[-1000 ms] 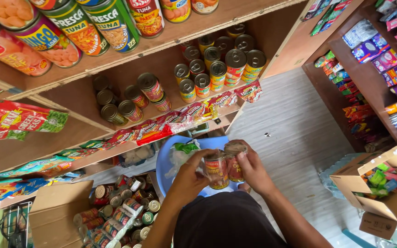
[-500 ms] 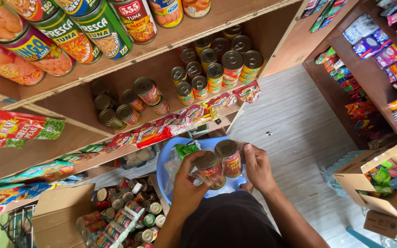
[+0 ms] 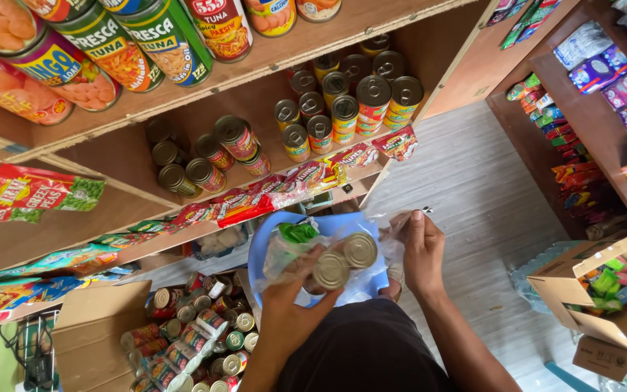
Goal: Stocking and organizing various canned goods on a grocery store shelf.
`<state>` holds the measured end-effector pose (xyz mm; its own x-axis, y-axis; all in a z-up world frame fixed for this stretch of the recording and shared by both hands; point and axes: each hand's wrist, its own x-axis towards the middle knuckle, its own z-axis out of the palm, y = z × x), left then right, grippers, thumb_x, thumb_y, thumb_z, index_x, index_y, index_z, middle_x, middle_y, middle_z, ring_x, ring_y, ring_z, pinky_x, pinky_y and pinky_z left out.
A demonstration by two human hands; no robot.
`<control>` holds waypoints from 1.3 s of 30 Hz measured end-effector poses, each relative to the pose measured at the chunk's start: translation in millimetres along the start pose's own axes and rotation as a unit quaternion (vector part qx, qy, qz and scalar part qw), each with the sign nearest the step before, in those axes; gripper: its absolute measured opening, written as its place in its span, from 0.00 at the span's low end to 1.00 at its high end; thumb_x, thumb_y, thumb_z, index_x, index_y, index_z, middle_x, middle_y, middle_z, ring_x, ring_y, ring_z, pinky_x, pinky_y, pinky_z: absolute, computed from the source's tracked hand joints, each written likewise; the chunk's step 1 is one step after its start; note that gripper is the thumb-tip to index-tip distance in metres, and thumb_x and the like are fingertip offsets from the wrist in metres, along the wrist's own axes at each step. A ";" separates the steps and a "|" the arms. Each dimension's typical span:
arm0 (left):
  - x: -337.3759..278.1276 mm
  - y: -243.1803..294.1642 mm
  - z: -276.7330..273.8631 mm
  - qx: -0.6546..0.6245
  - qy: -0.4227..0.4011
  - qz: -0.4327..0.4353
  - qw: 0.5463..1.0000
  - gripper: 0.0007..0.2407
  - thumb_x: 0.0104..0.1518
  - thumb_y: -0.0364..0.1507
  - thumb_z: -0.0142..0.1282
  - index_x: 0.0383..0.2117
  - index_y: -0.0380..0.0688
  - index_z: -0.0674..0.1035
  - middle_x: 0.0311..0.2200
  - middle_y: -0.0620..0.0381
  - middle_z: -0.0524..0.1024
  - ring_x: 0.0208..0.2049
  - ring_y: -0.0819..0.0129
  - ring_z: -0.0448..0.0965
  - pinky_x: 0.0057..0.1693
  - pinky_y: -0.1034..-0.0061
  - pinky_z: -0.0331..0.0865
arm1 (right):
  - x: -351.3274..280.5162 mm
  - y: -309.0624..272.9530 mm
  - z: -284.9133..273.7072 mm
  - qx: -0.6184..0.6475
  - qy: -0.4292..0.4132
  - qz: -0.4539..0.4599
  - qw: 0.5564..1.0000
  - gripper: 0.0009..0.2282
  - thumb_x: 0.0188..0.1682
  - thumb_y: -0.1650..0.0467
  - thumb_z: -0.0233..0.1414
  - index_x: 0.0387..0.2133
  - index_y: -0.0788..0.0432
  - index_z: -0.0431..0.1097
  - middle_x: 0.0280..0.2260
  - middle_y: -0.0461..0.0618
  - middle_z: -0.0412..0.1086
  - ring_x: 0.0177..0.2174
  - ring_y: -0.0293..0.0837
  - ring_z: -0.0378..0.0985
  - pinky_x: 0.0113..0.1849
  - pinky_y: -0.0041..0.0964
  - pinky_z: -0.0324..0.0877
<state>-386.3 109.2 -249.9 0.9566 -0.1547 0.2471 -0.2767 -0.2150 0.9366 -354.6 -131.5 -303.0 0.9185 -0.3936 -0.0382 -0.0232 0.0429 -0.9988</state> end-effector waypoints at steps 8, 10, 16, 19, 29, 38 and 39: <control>-9.1 8.0 -12.6 0.200 -0.136 0.118 0.963 0.26 0.43 0.29 0.71 0.52 0.41 0.75 0.51 0.45 0.77 0.49 0.48 0.80 0.51 0.62 0.75 | 5.2 19.3 12.0 -0.067 -0.142 -0.038 0.987 0.09 0.55 0.69 0.52 0.39 0.64 0.71 0.25 0.42 0.65 0.27 0.31 0.65 0.30 0.28 0.63; -7.5 15.2 -22.7 0.203 -0.157 0.107 0.960 0.26 0.44 0.29 0.71 0.54 0.42 0.76 0.50 0.47 0.78 0.48 0.51 0.81 0.51 0.63 0.75 | 8.6 52.3 11.9 -0.052 -0.103 -0.003 0.993 0.09 0.56 0.67 0.51 0.36 0.64 0.71 0.23 0.41 0.64 0.25 0.31 0.62 0.28 0.28 0.60; 0.6 26.7 -42.6 0.114 -0.126 0.112 0.979 0.29 0.41 0.26 0.73 0.55 0.42 0.76 0.51 0.50 0.80 0.50 0.57 0.82 0.56 0.65 0.76 | 29.4 96.5 -10.8 0.024 0.018 0.089 0.996 0.14 0.60 0.63 0.48 0.30 0.60 0.68 0.18 0.39 0.59 0.20 0.31 0.58 0.24 0.29 0.57; -9.4 2.0 -35.2 -0.037 -0.078 0.032 0.996 0.29 0.42 0.23 0.73 0.55 0.39 0.75 0.50 0.49 0.80 0.51 0.61 0.82 0.57 0.67 0.76 | 24.8 82.0 -10.2 0.014 0.004 0.087 0.996 0.12 0.59 0.62 0.47 0.35 0.59 0.68 0.18 0.39 0.58 0.21 0.31 0.59 0.25 0.29 0.60; 10.5 -31.5 -0.6 -0.319 0.049 -0.184 0.929 0.24 0.57 0.19 0.59 0.62 0.35 0.68 0.50 0.49 0.77 0.44 0.71 0.79 0.44 0.78 0.73 | -14.3 10.8 -17.0 -0.082 -0.312 -0.078 0.943 0.42 0.35 0.58 0.62 0.67 0.58 0.58 0.45 0.47 0.69 0.42 0.40 0.68 0.47 0.35 0.64; 21.4 -20.9 4.9 -0.353 -0.061 -0.188 0.915 0.22 0.62 0.23 0.56 0.63 0.38 0.67 0.51 0.50 0.75 0.51 0.68 0.76 0.57 0.72 0.70 | -7.6 -29.1 -3.8 -0.138 -0.374 -0.021 0.917 0.56 0.22 0.74 0.75 0.68 0.55 0.46 0.62 0.52 0.61 0.58 0.47 0.68 0.56 0.44 0.68; 24.4 -18.8 6.1 -0.353 -0.061 -0.186 0.915 0.22 0.62 0.23 0.56 0.63 0.38 0.67 0.51 0.50 0.75 0.51 0.68 0.76 0.57 0.72 0.70 | -6.0 -24.0 -6.4 -0.138 -0.374 -0.023 0.917 0.56 0.22 0.74 0.75 0.68 0.55 0.46 0.62 0.52 0.61 0.58 0.47 0.68 0.56 0.44 0.68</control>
<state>-358.4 103.6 -263.0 0.9433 -0.3130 -0.1102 0.2348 0.3949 0.8882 -362.1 -136.0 -278.9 0.9325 0.3550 -0.0667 0.0191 -0.2328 -0.9723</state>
